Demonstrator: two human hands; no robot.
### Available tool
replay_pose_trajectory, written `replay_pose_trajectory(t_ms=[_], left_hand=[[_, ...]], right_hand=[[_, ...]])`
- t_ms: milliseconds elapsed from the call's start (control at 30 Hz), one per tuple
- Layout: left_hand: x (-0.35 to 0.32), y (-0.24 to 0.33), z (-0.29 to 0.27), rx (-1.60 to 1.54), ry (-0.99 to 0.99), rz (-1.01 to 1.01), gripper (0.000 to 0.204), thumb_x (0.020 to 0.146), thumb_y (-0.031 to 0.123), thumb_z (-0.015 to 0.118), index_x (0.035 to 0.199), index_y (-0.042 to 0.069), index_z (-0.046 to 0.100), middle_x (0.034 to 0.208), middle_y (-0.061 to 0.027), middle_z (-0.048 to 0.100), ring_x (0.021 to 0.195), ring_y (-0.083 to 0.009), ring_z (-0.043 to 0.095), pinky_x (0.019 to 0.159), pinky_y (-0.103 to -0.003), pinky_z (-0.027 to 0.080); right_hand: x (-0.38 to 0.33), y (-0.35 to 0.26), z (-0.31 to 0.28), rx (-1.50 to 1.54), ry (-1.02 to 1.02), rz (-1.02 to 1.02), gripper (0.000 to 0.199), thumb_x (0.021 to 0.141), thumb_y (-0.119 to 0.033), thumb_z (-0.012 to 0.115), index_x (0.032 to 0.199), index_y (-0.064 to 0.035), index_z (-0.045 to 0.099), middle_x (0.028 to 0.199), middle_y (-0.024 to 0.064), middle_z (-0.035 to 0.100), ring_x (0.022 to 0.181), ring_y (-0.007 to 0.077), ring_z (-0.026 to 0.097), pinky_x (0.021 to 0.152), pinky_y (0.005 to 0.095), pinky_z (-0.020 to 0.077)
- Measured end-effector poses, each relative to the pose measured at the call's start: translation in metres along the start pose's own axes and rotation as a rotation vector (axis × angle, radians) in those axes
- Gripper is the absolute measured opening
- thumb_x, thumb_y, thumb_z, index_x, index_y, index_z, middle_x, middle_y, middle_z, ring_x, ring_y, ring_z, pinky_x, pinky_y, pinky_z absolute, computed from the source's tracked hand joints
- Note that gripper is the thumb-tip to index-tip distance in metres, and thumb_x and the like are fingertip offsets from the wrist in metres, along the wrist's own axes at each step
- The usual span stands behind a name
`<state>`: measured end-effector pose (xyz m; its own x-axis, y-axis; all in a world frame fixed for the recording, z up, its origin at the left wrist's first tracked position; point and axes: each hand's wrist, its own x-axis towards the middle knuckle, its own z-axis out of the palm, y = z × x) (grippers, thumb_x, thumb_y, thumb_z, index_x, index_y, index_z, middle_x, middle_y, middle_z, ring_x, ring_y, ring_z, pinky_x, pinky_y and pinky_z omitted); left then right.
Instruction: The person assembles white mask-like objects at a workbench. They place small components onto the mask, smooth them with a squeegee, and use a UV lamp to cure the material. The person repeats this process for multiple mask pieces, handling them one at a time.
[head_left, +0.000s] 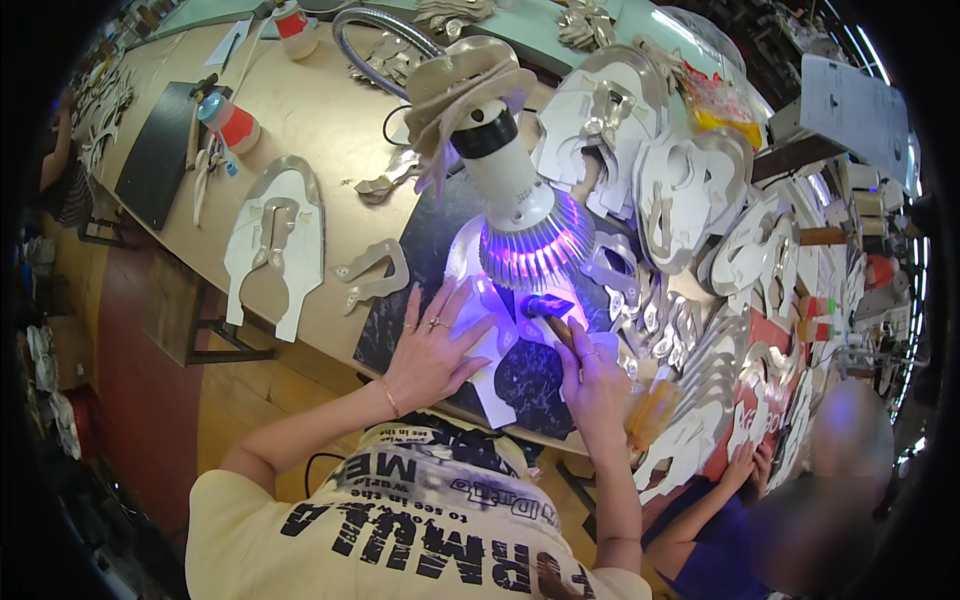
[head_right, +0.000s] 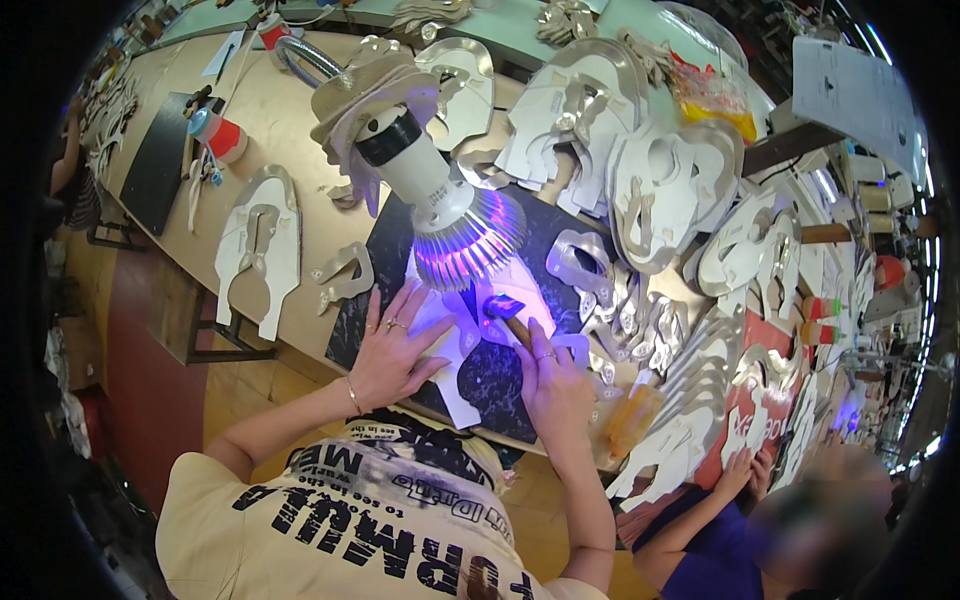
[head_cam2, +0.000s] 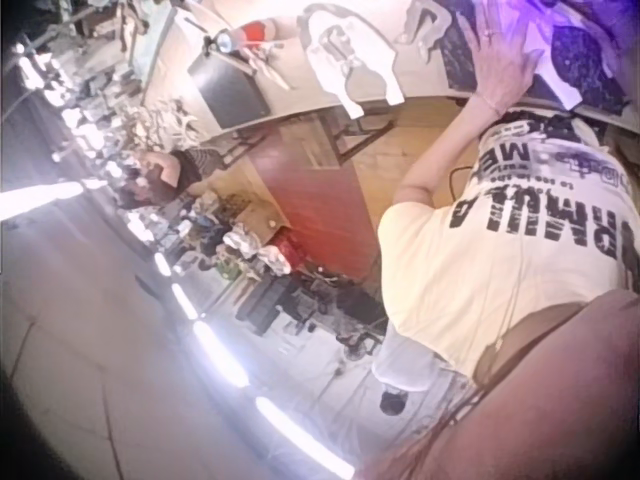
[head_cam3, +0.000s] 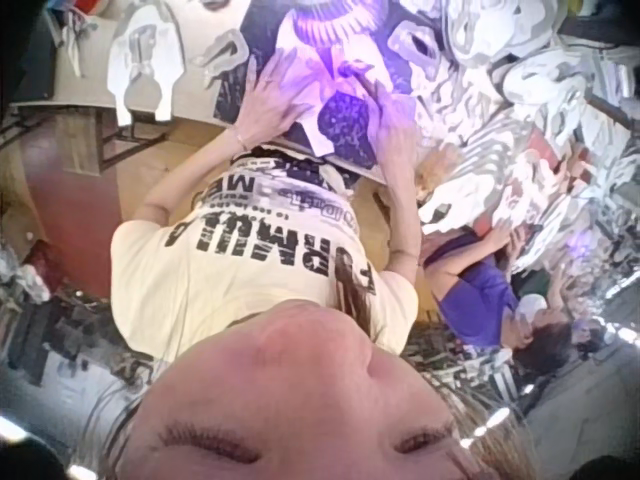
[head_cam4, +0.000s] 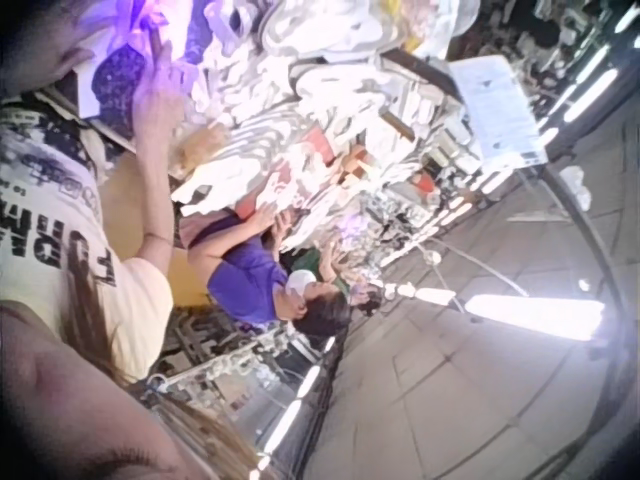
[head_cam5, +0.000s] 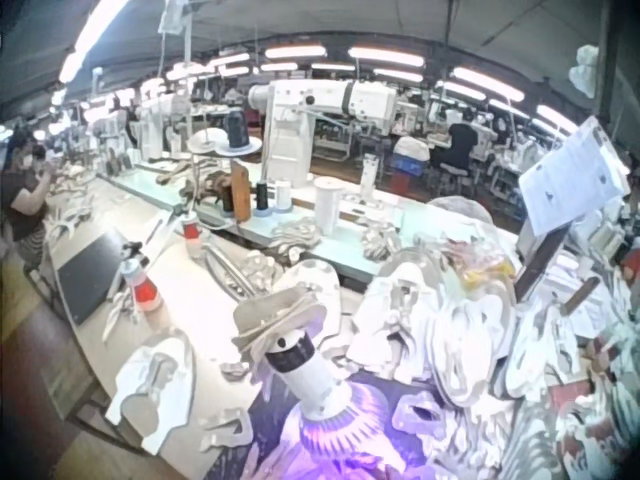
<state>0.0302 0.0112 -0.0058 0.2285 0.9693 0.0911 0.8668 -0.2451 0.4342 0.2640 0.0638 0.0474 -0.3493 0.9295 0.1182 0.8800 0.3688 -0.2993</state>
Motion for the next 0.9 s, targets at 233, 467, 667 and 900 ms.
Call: replay_pose_trajectory(t_ms=[233,467,667,900], left_hand=[[0.008,-0.010,0.000,-0.199,0.036,-0.020,0.056,0.087,0.035,0.069,0.136,0.012,0.056,0.154,-0.0350,0.020,0.146,-0.0447,0.021,0.117,-0.063,0.012],[0.049,-0.045,-0.013,-0.315,-0.161,0.314,0.051,0.084,0.032,0.073,0.129,0.012,0.060,0.131,-0.0210,0.053,0.130,-0.0410,0.043,0.117,-0.053,0.024],[0.068,-0.050,-0.021,-0.374,-0.282,0.373,0.052,0.083,0.035,0.073,0.129,0.014,0.060,0.127,-0.0193,0.056,0.124,-0.0401,0.048,0.112,-0.051,0.028],[0.038,-0.035,-0.021,-0.015,-0.099,0.307,0.048,0.089,0.043,0.064,0.131,0.020,0.060,0.145,-0.0201,0.043,0.143,-0.0371,0.031,0.119,-0.060,0.008]], right_hand=[[0.015,-0.001,0.006,0.043,0.167,-0.080,0.034,0.093,-0.019,0.066,0.125,-0.0081,0.064,0.076,0.0103,0.063,0.057,0.0261,0.060,0.052,0.0384,0.0465],[0.005,0.003,-0.002,0.168,0.201,0.139,0.034,0.094,-0.020,0.064,0.126,-0.0079,0.063,0.083,0.0134,0.065,0.065,0.0308,0.064,0.056,0.0399,0.0493],[-0.004,0.001,-0.016,0.172,0.199,0.269,0.031,0.094,-0.011,0.064,0.124,-0.0029,0.064,0.103,0.0188,0.071,0.085,0.0302,0.071,0.076,0.0352,0.0542],[-0.009,0.000,-0.015,0.088,0.033,0.279,0.031,0.093,-0.012,0.064,0.124,-0.0059,0.064,0.093,0.0204,0.071,0.074,0.0296,0.070,0.068,0.0373,0.0531]])
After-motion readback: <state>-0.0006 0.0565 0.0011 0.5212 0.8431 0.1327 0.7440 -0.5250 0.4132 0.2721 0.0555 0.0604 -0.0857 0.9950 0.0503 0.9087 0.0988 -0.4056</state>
